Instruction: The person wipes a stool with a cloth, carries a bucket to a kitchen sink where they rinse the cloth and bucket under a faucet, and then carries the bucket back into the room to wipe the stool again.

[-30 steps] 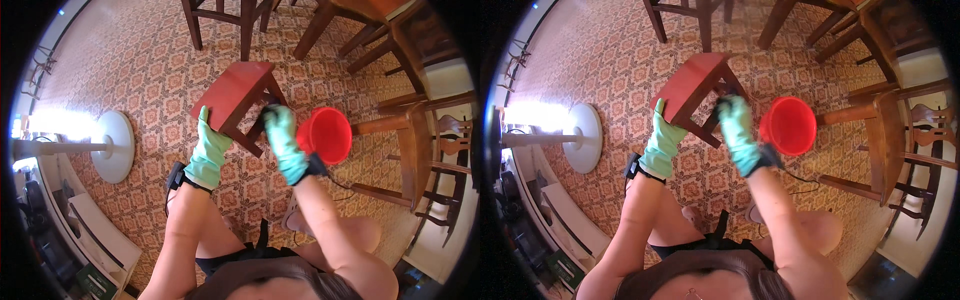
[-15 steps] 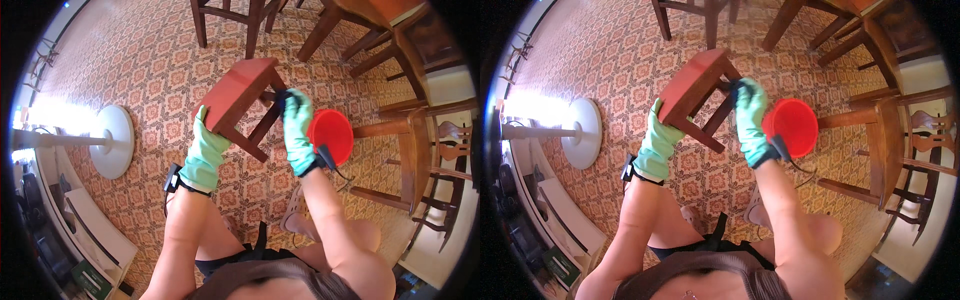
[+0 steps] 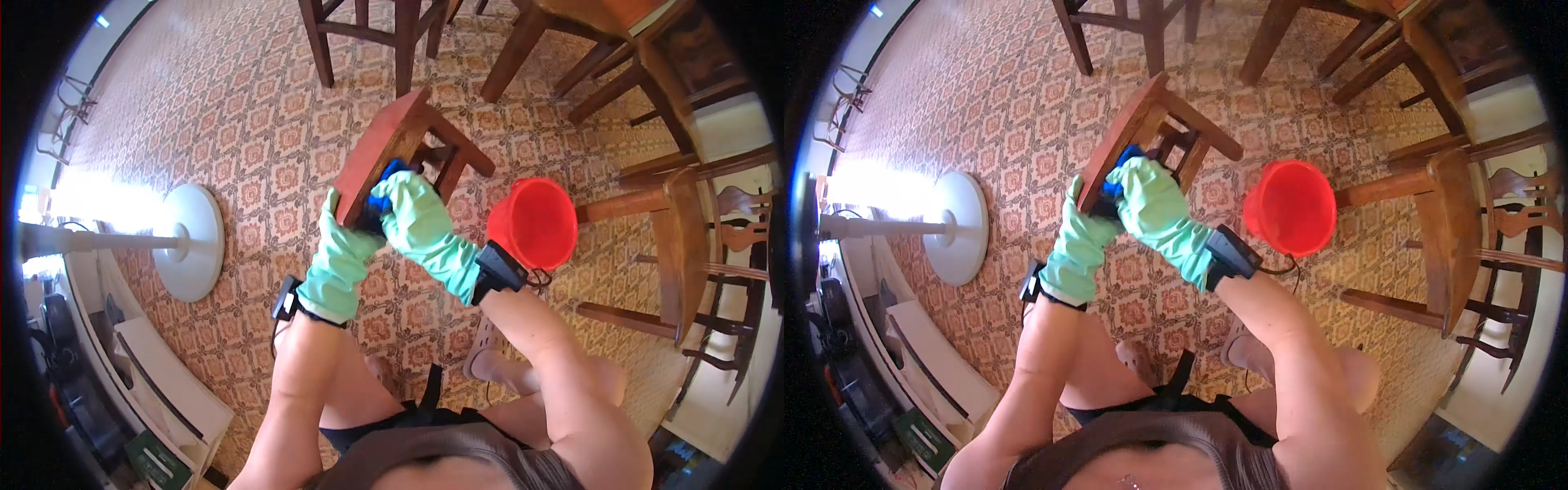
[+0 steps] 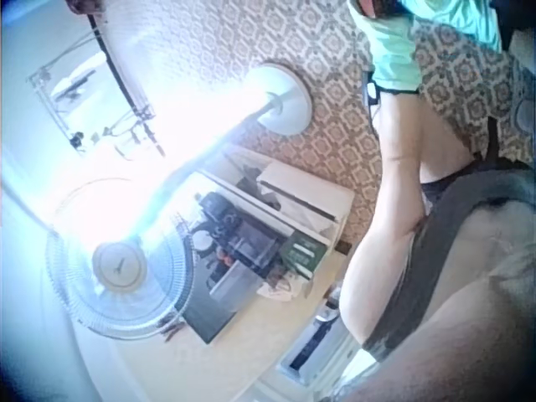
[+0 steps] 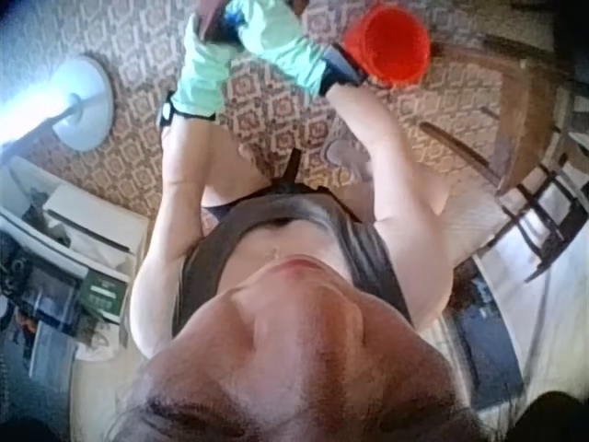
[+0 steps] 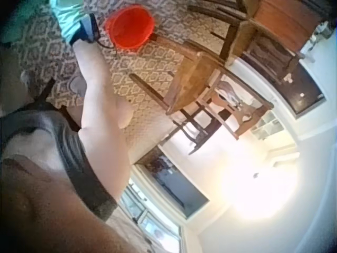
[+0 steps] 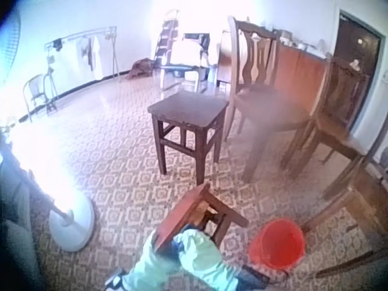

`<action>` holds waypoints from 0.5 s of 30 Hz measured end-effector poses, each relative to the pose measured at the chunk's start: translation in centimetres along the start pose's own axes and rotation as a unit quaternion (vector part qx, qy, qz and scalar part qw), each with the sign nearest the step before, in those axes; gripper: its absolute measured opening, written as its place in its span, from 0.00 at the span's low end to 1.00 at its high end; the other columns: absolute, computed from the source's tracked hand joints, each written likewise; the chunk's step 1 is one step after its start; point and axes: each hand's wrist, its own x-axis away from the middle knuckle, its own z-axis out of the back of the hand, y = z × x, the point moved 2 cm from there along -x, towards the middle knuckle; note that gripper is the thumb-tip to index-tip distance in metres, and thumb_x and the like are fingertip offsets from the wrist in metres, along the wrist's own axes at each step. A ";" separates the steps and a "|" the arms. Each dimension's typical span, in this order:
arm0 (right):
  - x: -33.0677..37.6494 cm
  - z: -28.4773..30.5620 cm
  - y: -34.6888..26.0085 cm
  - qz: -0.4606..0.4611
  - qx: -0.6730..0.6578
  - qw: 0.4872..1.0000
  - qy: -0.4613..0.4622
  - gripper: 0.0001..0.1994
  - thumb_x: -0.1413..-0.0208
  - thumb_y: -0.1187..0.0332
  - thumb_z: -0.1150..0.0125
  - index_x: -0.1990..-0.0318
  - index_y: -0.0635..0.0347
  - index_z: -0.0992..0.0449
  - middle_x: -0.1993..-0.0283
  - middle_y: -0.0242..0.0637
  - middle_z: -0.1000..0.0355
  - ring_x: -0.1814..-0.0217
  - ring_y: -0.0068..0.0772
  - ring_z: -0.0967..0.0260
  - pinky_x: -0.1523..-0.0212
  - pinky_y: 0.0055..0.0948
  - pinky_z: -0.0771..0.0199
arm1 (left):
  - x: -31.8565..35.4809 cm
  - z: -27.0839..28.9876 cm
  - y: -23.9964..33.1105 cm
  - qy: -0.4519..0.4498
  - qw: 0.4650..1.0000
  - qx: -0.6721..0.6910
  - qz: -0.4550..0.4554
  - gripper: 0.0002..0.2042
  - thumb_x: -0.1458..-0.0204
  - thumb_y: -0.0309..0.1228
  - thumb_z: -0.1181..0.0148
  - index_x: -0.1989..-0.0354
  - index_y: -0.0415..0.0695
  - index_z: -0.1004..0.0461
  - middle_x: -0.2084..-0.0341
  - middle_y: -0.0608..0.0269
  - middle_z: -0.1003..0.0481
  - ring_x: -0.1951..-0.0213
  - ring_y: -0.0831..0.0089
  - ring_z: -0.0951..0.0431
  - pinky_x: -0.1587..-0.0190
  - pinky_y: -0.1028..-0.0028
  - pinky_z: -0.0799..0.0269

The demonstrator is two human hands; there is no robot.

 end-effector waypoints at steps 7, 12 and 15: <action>-6.7 2.0 4.9 -0.240 0.030 0.962 0.131 0.03 0.39 0.73 0.46 0.60 0.61 0.32 0.63 0.36 0.33 0.61 0.34 0.35 0.59 0.36 0.32 | -0.4 1.5 -0.1 -0.018 0.991 -0.106 -0.074 0.23 0.41 0.52 0.56 0.44 0.52 0.30 0.45 0.63 0.27 0.42 0.63 0.30 0.37 0.57 0.39; -1.4 -0.8 -4.9 -0.057 -0.095 0.994 -0.021 0.11 0.55 0.76 0.38 0.62 0.65 0.30 0.64 0.46 0.33 0.58 0.53 0.32 0.55 0.44 0.31 | 1.5 1.4 1.9 0.004 0.993 -0.079 -0.092 0.29 0.41 0.54 0.53 0.43 0.41 0.30 0.50 0.52 0.24 0.47 0.58 0.25 0.39 0.57 0.33; 0.4 2.0 -3.6 -0.013 -0.187 0.956 -0.225 0.09 0.52 0.75 0.39 0.61 0.60 0.27 0.61 0.46 0.31 0.55 0.51 0.31 0.53 0.39 0.30 | 1.9 -1.2 0.9 -0.009 0.998 -0.069 -0.001 0.32 0.42 0.57 0.55 0.44 0.40 0.30 0.52 0.49 0.23 0.51 0.53 0.23 0.41 0.54 0.31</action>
